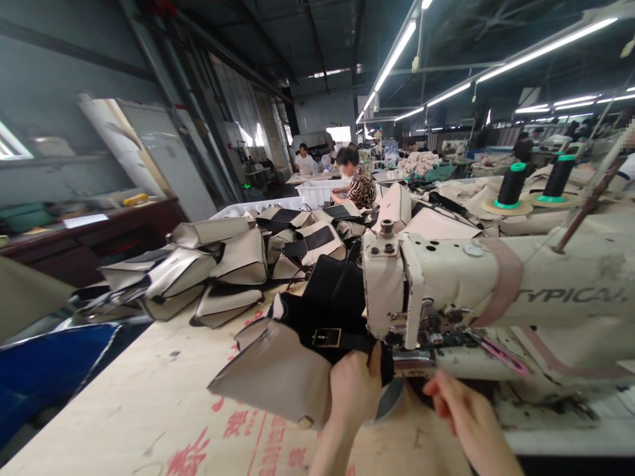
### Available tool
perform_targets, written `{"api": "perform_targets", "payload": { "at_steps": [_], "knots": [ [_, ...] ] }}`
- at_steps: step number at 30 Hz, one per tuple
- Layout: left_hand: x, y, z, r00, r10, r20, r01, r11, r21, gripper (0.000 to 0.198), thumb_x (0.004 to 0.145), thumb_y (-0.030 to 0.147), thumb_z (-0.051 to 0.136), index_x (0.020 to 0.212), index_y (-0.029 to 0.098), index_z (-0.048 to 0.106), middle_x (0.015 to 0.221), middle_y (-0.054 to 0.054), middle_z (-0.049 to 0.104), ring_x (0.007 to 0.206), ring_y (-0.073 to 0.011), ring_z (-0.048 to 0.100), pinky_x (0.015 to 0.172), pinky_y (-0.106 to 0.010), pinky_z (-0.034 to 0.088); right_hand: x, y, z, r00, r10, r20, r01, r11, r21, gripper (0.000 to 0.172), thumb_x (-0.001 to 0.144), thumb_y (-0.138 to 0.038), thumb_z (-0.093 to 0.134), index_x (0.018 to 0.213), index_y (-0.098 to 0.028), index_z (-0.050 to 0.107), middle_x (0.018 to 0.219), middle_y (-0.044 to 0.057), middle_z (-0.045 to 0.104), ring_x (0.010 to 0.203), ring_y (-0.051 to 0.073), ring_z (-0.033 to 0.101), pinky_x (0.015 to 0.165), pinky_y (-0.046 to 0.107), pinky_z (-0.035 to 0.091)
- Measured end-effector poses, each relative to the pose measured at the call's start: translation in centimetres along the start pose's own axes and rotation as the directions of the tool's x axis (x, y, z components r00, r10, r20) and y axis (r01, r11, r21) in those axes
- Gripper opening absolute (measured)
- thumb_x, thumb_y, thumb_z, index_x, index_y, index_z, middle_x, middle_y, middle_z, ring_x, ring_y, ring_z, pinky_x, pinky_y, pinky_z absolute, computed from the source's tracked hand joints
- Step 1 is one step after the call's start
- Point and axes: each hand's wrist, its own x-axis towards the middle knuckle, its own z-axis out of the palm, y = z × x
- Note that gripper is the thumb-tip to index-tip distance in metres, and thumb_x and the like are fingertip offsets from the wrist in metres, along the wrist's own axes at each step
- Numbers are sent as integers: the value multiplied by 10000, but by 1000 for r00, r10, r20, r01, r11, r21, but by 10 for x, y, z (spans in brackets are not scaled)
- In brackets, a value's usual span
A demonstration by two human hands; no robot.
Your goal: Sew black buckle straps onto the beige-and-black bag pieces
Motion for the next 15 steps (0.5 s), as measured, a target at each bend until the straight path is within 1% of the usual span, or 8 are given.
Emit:
{"api": "perform_targets", "payload": {
  "at_steps": [1, 2, 3, 4, 6, 7, 11, 15],
  "knots": [
    [0, 0, 0, 1000, -1, 6, 1, 1000, 4, 471, 904, 373, 302, 647, 161, 634, 682, -92, 683, 646, -201, 642, 510, -282, 246, 1, -10, 29, 993, 25, 119, -34, 996, 76, 505, 799, -619, 404, 618, -176, 567, 489, -13, 422, 479, 120, 406, 450, 221, 316],
    [0, 0, 0, 1000, -3, 16, 2, 1000, 9, 479, 906, 376, 294, 643, 162, 632, 685, -93, 683, 648, -201, 642, 511, -280, 249, 2, -17, 51, 975, 45, 220, -85, 981, 177, 470, 780, -585, 477, 581, -162, 524, 487, -28, 399, 479, 99, 375, 447, 203, 277],
    [0, -1, 0, 1000, -3, 29, 3, 1000, 14, 487, 907, 378, 285, 642, 163, 632, 689, -94, 683, 651, -201, 641, 513, -279, 253, 4, -21, 68, 963, 81, 255, -151, 951, 268, 452, 754, -556, 531, 553, -154, 485, 469, -42, 363, 454, 79, 324, 426, 194, 215],
    [0, -1, 0, 999, -3, 42, 2, 1000, 16, 493, 908, 380, 277, 643, 164, 632, 695, -96, 684, 655, -200, 641, 515, -278, 258, 7, -23, 78, 957, 110, 268, -202, 917, 343, 438, 721, -522, 584, 531, -150, 451, 459, -52, 343, 442, 65, 290, 419, 189, 175],
    [2, 0, 0, 998, -11, 66, 10, 1000, 16, 502, 911, 377, 264, 651, 162, 635, 706, -99, 684, 662, -196, 639, 522, -276, 272, 10, -21, 88, 958, 178, 225, -263, 856, 445, 419, 670, -479, 628, 510, -152, 421, 439, -63, 325, 416, 50, 249, 409, 187, 129],
    [3, 0, -1, 997, -15, 76, 14, 1000, 13, 499, 912, 370, 261, 662, 160, 638, 711, -98, 683, 667, -192, 638, 528, -274, 280, 11, -19, 90, 961, 203, 190, -271, 838, 473, 411, 655, -471, 631, 503, -155, 418, 432, -65, 326, 405, 49, 250, 401, 184, 130],
    [10, 1, -2, 994, -39, 101, 38, 999, 18, 462, 906, 351, 275, 736, 148, 653, 724, -96, 679, 699, -186, 633, 555, -270, 307, 15, -15, 95, 957, 279, 82, -276, 785, 554, 411, 633, -477, 611, 458, -167, 405, 387, -62, 337, 330, 45, 253, 348, 186, 141],
    [19, 1, -2, 992, -27, 126, 19, 998, 68, 472, 899, 344, 270, 733, 136, 660, 744, -110, 679, 714, -192, 631, 568, -267, 325, 22, -19, 104, 949, 315, -30, -234, 764, 602, 430, 629, -515, 612, 454, -162, 439, 359, -44, 375, 282, 52, 273, 300, 185, 149]
  ]
}}
